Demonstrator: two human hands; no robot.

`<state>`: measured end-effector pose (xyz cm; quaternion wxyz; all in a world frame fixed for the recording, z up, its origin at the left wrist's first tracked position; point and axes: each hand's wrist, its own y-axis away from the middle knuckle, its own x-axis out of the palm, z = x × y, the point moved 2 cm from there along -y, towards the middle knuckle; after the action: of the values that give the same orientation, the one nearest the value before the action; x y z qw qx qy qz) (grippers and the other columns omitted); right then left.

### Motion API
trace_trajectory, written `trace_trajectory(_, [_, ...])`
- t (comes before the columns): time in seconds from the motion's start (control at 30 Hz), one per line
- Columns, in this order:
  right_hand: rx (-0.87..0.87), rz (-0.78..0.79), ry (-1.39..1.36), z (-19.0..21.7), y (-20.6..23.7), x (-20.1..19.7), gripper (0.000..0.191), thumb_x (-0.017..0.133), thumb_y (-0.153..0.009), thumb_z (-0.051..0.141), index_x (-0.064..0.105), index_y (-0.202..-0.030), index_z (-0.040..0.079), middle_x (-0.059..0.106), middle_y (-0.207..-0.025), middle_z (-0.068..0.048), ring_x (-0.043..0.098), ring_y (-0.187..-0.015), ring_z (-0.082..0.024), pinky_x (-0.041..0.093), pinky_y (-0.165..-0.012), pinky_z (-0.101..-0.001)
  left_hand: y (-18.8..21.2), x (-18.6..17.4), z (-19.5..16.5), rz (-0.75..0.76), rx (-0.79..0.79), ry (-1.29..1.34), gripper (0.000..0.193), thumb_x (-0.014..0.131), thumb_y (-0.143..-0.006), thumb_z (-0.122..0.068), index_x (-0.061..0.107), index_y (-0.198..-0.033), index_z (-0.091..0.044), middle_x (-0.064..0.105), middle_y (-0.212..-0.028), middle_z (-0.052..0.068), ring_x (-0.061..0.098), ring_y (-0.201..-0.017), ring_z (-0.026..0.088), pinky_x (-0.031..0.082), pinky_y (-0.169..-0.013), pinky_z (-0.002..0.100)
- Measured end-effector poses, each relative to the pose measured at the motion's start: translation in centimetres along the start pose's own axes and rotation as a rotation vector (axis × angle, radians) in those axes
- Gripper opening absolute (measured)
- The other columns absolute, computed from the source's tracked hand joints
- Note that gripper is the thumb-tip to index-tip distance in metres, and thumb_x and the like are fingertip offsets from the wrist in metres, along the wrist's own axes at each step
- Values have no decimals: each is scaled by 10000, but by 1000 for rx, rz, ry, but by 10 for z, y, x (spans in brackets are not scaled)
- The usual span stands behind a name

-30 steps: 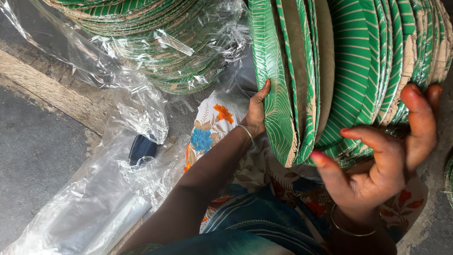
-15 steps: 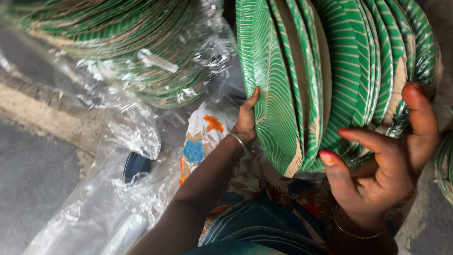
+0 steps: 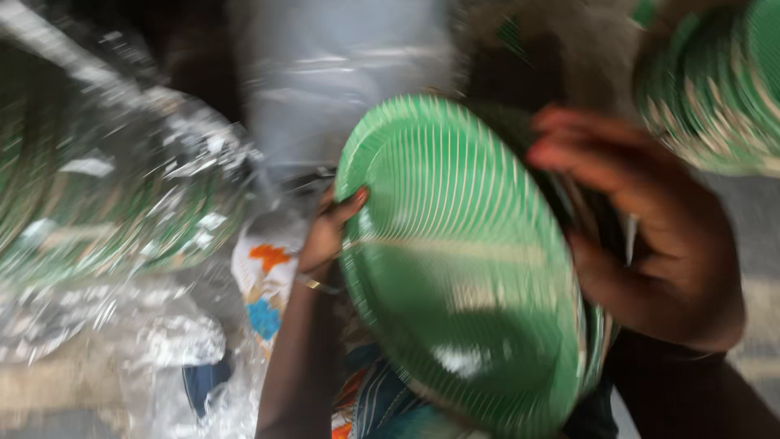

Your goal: The person stacks green leaf-patterned disposable plates and wraps them in clear plastic film. They smooth the film around the stack, fold the edges, and secure the bundle with a rubber band. The wrapped stack is then placed on the floor next to other completed bundles.

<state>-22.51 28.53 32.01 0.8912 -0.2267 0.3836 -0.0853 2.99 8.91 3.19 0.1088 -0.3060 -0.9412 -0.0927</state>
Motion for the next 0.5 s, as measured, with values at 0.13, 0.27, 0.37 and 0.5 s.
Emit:
trace_trajectory(0.13, [184,218,273,-6,7,-8,529,788,-774,64,628,-1276,14,652,-1232,-162,683,-1087,-279,573,-885,-386,41,-8,-40,23,7,-142,404,712,-962,-129,650,-1344,-15,702,-1128,10,608,-1039,131,472,-958,297])
trace_trajectory(0.27, [109,133,469,-37,22,9,267,736,-942,-27,624,-1183,-55,700,-1086,-159,724,-886,-290,574,-651,-354,64,-9,-65,80,24,-219,456,689,-1010,-100,582,-1445,-11,674,-1271,37,583,-1160,146,436,-1070,296])
trace_trajectory(0.37, [-25,3,555,-55,34,29,314,716,-928,119,627,-1174,-56,651,-1046,-209,698,-922,-354,551,-678,-401,70,-1,-75,32,54,-295,578,673,-979,-54,480,-1523,-33,595,-1444,77,536,-1316,169,390,-1155,318])
trace_trajectory(0.5, [14,-44,479,-69,23,41,332,708,-957,215,641,-1179,-23,691,-1007,-176,698,-868,-305,554,-684,-384,72,13,-87,23,69,-306,665,654,-963,-9,404,-1577,-59,507,-1568,120,489,-1401,192,366,-1191,342])
